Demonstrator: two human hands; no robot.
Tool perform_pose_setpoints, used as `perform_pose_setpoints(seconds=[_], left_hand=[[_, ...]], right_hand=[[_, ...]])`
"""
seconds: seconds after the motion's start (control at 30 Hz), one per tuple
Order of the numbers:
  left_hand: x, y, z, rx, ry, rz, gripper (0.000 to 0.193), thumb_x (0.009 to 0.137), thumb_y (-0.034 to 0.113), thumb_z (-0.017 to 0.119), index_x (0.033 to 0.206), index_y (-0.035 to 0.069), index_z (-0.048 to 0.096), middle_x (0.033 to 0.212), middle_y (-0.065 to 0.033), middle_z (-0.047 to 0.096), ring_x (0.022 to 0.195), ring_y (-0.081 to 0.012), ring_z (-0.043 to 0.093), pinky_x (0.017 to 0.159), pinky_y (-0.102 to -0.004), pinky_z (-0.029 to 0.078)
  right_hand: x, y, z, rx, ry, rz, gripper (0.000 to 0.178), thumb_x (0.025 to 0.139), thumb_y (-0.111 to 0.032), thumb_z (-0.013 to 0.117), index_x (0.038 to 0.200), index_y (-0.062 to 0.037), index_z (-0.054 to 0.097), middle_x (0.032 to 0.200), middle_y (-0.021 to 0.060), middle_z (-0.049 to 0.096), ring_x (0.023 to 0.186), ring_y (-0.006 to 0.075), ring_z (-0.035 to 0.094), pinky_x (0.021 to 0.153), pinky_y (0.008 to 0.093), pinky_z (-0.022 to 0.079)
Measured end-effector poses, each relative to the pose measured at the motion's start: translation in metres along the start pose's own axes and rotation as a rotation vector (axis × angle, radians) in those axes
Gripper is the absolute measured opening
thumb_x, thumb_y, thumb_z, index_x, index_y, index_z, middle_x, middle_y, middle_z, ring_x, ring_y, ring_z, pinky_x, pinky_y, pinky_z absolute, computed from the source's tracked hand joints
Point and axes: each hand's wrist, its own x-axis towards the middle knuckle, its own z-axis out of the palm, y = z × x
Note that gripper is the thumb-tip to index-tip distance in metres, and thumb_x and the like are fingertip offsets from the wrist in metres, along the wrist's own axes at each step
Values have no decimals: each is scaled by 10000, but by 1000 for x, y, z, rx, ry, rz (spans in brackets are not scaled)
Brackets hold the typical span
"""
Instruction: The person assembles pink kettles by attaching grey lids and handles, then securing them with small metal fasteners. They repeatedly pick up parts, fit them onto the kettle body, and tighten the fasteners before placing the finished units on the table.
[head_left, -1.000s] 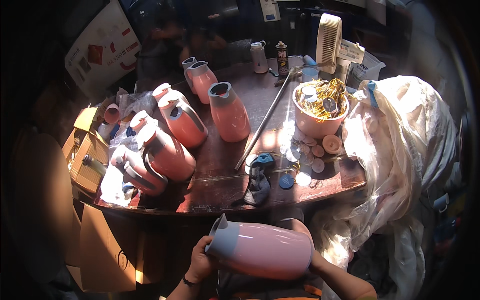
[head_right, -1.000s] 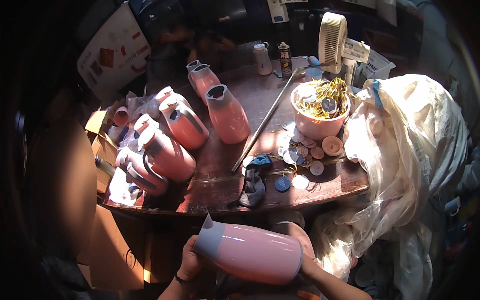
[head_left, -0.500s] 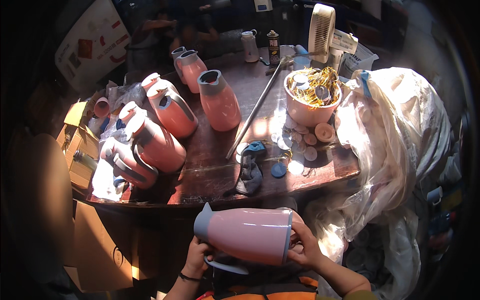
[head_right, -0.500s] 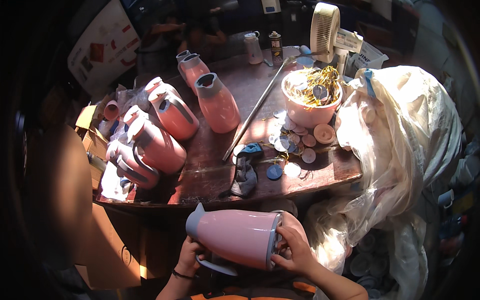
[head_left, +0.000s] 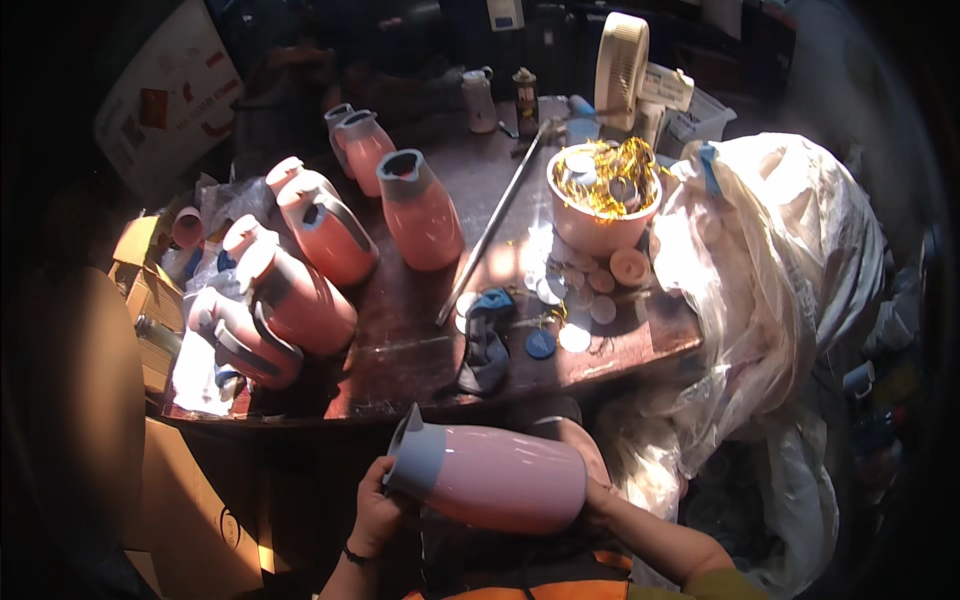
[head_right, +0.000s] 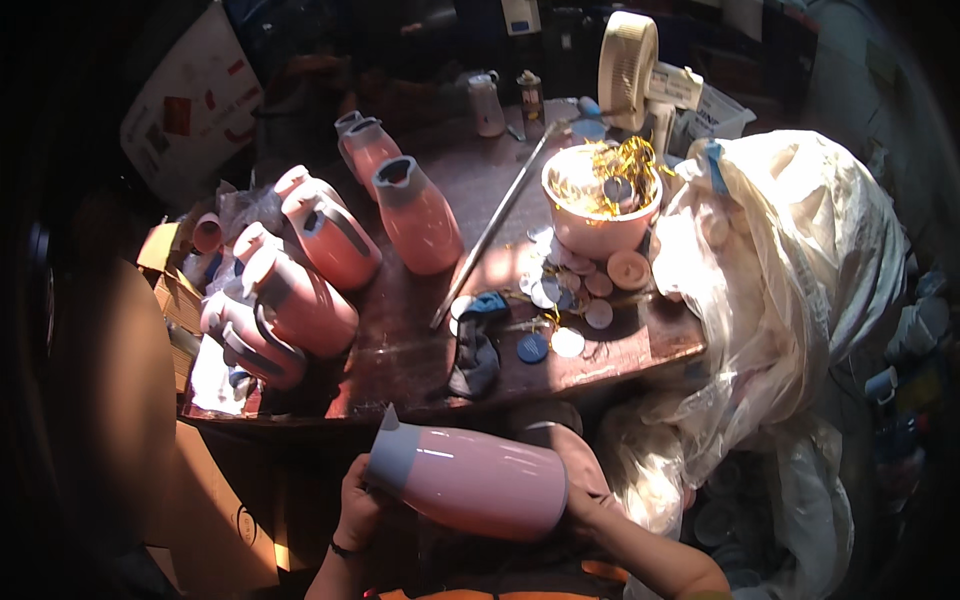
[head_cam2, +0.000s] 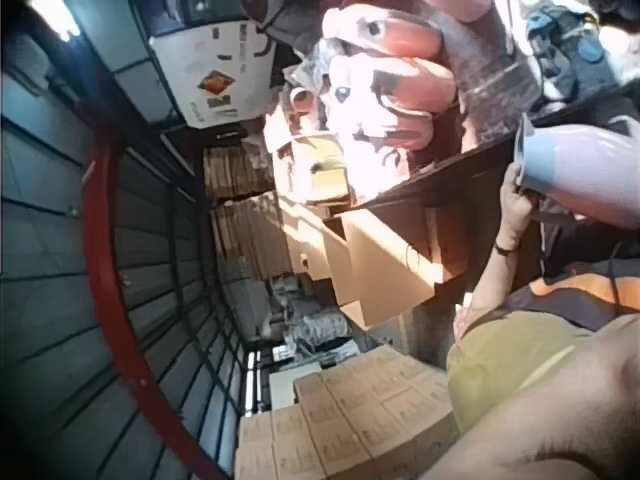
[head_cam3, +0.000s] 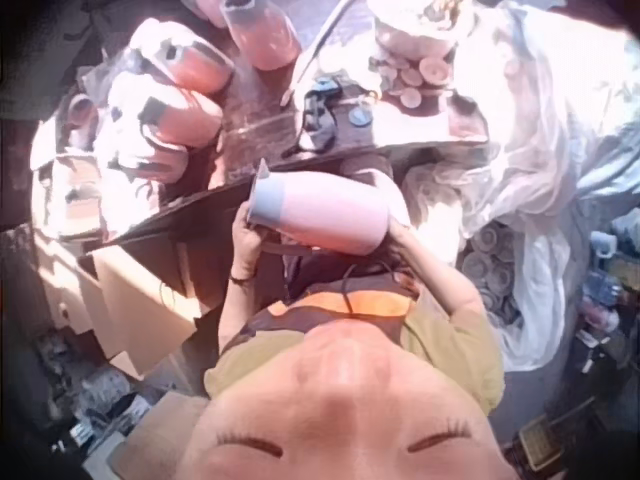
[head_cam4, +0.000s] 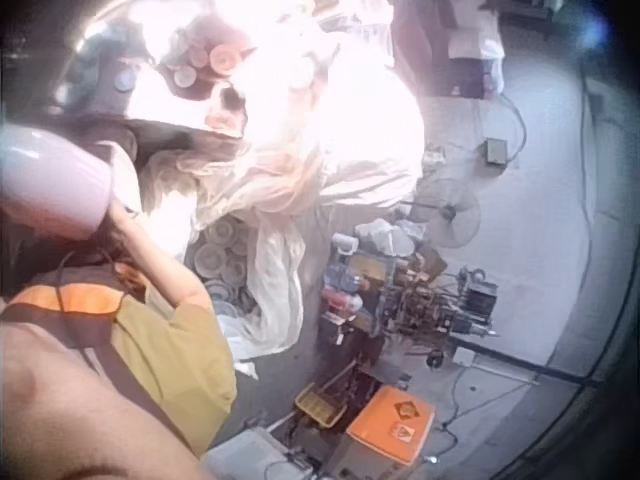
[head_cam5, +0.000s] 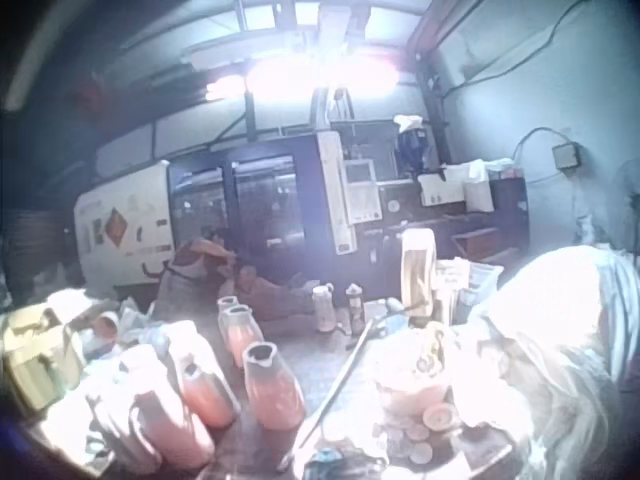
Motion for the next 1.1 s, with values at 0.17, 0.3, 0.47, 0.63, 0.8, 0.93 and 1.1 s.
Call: perform_pose_setpoints(seconds=[0.17, 0.3, 0.47, 0.63, 0.8, 0.93, 1.1], left_hand=[[-10, 8, -5, 55, -120, 148, 251, 783, 6, 713, 1007, 58, 611, 992, -61, 618, 931, -154, 599, 838, -287, 475], [10, 46, 2, 212, -218, 269, 291, 652, 11, 780, 895, 68, 630, 1033, -130, 634, 951, -258, 622, 842, -339, 477], [4, 57, -15, 493, -130, 250, 314, 644, -77, 646, 926, 59, 623, 983, -127, 623, 898, -260, 621, 810, -318, 481], [14, 33, -5, 295, -17, 16, 353, 688, -96, 537, 1006, 45, 598, 902, -56, 609, 779, -128, 608, 652, -240, 500], [11, 24, -21, -107, 187, -193, 409, 686, -18, 532, 1090, 44, 563, 717, -51, 617, 489, -84, 533, 388, -188, 373], [3, 28, -23, -54, 258, -126, 358, 646, -38, 541, 994, 45, 569, 742, -46, 606, 512, -96, 529, 445, -195, 404], [6, 38, -3, 485, -253, 57, 501, 701, 14, 619, 1195, 78, 563, 1066, -107, 621, 1001, -229, 620, 858, -313, 487]], right_hand=[[16, 23, 5, 139, -163, 289, 458, 923, -432, 528, 1216, -82, 560, 1018, 79, 649, 789, 165, 641, 637, 282, 499], [15, -11, -2, 4, -69, 228, 446, 937, -446, 502, 1193, -89, 579, 983, 67, 668, 763, 154, 645, 604, 274, 492], [-10, -104, -28, -336, 376, -694, 204, 933, -202, 575, 906, -12, 643, 788, 34, 639, 706, 107, 593, 662, 246, 483], [-26, -127, 7, -553, 429, -935, 221, 918, -207, 603, 1025, -19, 645, 897, 76, 635, 803, 129, 596, 722, 277, 476], [-26, -101, 12, -302, 323, -1041, 295, 935, -123, 542, 1191, 24, 549, 1121, 92, 596, 1003, 174, 594, 898, 292, 463], [-46, -123, -13, -544, 577, -1106, 206, 917, -140, 608, 1072, -8, 634, 928, 71, 663, 822, 131, 624, 748, 267, 496], [-74, -109, -119, -249, 933, -1040, 139, 960, -162, 535, 966, -69, 638, 833, 16, 660, 674, 79, 577, 625, 229, 459]])
